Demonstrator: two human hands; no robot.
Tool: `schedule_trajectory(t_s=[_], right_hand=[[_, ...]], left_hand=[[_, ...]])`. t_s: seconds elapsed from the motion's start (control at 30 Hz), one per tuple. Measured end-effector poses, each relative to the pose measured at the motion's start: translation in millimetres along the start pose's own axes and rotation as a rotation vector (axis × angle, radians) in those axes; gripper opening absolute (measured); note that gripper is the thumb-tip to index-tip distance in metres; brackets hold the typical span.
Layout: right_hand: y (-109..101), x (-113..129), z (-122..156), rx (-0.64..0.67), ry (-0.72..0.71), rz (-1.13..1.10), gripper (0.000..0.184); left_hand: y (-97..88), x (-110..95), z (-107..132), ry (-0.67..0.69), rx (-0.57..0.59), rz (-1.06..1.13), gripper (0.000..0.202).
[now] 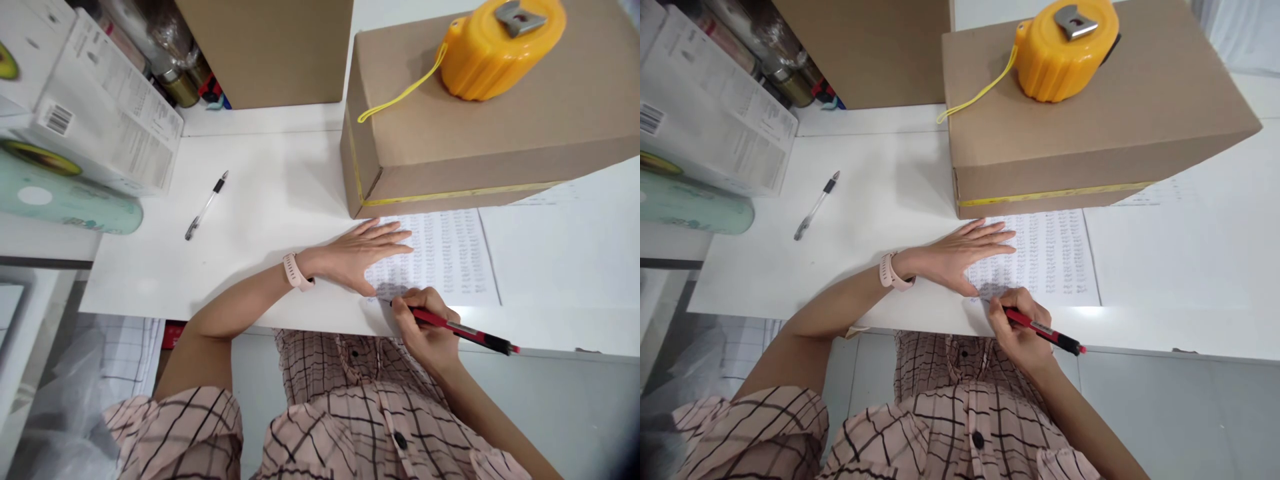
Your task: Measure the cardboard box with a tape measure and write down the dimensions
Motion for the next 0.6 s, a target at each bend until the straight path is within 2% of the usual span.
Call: schedule_trajectory(t_s=[0.6], right_hand=[[-0.3,-5.3,0.3,0.006,0.049,0.029,0.027]], left_hand=[[0.8,2.0,-0.4,0.007,-0.003,0.019,0.092]])
Point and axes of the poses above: each hand's wrist, its own z-axis away from the middle knuckle, its own y-axis out of the palm, x = y × z, the point moved 8 cm from there along -z, towards the middle knuckle, and after that the axes turned 14 degrees about z, right-handed, at the moved point
